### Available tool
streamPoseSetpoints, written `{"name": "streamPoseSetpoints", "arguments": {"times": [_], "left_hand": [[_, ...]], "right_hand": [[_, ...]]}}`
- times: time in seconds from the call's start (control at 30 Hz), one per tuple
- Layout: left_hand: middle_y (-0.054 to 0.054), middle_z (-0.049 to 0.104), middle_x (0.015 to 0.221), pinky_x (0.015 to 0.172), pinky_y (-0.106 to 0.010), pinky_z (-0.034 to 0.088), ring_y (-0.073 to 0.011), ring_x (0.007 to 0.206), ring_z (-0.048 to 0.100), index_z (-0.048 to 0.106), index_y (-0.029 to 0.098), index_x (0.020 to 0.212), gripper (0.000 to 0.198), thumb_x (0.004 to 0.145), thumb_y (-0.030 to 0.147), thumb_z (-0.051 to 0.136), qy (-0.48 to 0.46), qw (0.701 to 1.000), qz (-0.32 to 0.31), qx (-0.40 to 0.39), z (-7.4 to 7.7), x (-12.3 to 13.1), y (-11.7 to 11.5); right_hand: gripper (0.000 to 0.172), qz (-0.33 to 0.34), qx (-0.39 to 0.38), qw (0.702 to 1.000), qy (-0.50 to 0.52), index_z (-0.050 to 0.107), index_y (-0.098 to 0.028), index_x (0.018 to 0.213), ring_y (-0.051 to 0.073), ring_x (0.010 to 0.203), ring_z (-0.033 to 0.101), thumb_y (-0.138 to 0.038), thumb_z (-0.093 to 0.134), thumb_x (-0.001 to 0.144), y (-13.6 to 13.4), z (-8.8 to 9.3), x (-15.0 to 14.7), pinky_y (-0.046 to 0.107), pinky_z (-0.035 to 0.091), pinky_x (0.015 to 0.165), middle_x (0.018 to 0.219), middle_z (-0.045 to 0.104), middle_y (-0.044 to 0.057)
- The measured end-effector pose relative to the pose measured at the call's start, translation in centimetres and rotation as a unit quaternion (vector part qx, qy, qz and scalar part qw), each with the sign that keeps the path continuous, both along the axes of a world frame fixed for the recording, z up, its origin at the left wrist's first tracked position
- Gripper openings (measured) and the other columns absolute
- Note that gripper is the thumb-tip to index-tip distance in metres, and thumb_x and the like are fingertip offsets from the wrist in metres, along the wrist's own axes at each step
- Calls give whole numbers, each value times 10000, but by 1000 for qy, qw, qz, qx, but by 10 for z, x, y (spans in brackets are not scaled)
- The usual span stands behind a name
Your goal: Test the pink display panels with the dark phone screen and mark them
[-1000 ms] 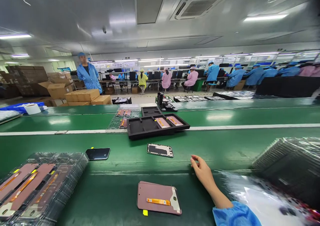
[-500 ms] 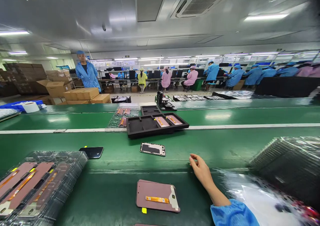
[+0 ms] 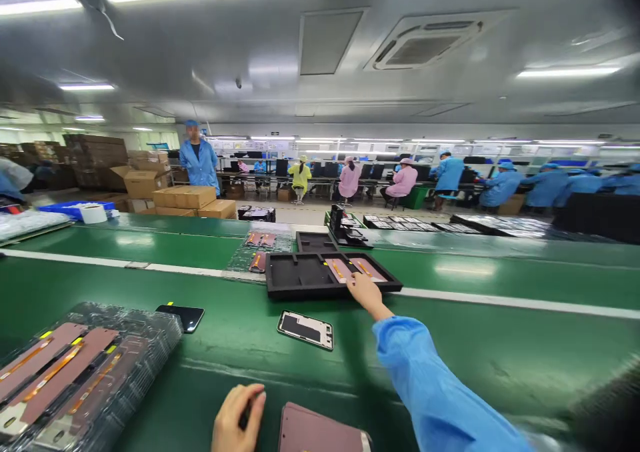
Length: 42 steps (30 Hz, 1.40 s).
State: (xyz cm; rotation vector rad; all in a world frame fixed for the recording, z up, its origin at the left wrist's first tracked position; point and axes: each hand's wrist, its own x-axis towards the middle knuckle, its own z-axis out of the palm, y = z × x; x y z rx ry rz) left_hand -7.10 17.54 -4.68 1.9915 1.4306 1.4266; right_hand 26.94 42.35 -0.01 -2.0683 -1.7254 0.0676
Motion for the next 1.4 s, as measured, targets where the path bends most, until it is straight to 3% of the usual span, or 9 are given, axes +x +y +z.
{"name": "streamPoseSetpoints", "arguments": {"times": [0.1,0.2,0.4,0.53,0.83,1.0,1.17,1.3,1.4], "left_hand": [[-59,717,921,773,-333,567,-228,868,682,708,236,946,341,929,487,478,-23,992,118,-38,-19,-20,34],[-88,685,952,837,-379,540,-239,923,650,668,201,1044,378,947,472,424,35,991,121,-55,-24,-19,69],[-161,567,1306,1065,-416,413,-266,1232,523,520,126,1304,532,894,466,513,131,983,57,-115,-23,-1,153],[-167,510,1405,1131,-417,326,-275,1325,443,488,116,1351,633,864,517,540,169,974,-9,-150,-26,4,187],[-166,451,1463,1137,-609,149,-377,1394,306,422,183,1419,820,762,635,612,201,961,-42,-183,-20,-4,196],[-198,465,1428,1125,-645,109,-389,1374,311,411,167,1429,872,745,675,600,221,957,-33,-187,-20,-11,195],[-157,399,1498,1142,-631,65,-385,1422,237,379,225,1451,1058,562,643,772,240,943,-79,-217,-15,-33,195],[-147,334,1543,1146,-617,61,-377,1441,205,370,244,1457,1031,566,495,825,234,938,-107,-233,-12,-51,197],[-105,414,1502,1133,-636,61,-382,1429,225,451,295,1402,893,600,447,814,211,944,-104,-230,-12,-59,199]], "right_hand": [[310,-4,-39,999,-25,583,-157,1189,214,1007,622,-347,581,944,38,4,-9,420,534,859,1191,605,93],[325,-9,-73,996,-45,573,-161,1206,218,1011,621,-346,590,938,63,-2,-14,425,539,851,1203,597,90],[314,-33,-85,995,-45,579,-156,1196,216,1003,626,-332,596,936,90,-16,-4,424,539,851,1183,608,86],[310,-105,-23,994,-19,592,-131,1168,217,1002,627,-329,606,930,85,-14,16,418,535,857,1167,614,99],[326,-345,199,915,59,553,-167,1231,200,956,636,-351,549,962,69,36,26,406,546,827,1150,618,82],[359,-338,276,897,74,536,-165,1256,192,915,639,-380,531,968,50,62,29,403,538,823,1102,629,79],[429,-298,309,900,73,460,-108,1367,306,977,633,-313,287,1032,29,81,44,487,467,825,1029,643,170],[501,-276,308,906,89,433,-79,1394,383,1023,607,-333,200,1032,23,83,50,542,438,818,1046,628,214],[412,-288,294,902,131,474,-139,1347,297,1027,609,-360,351,1022,29,74,50,509,481,863,1131,612,153]]}}
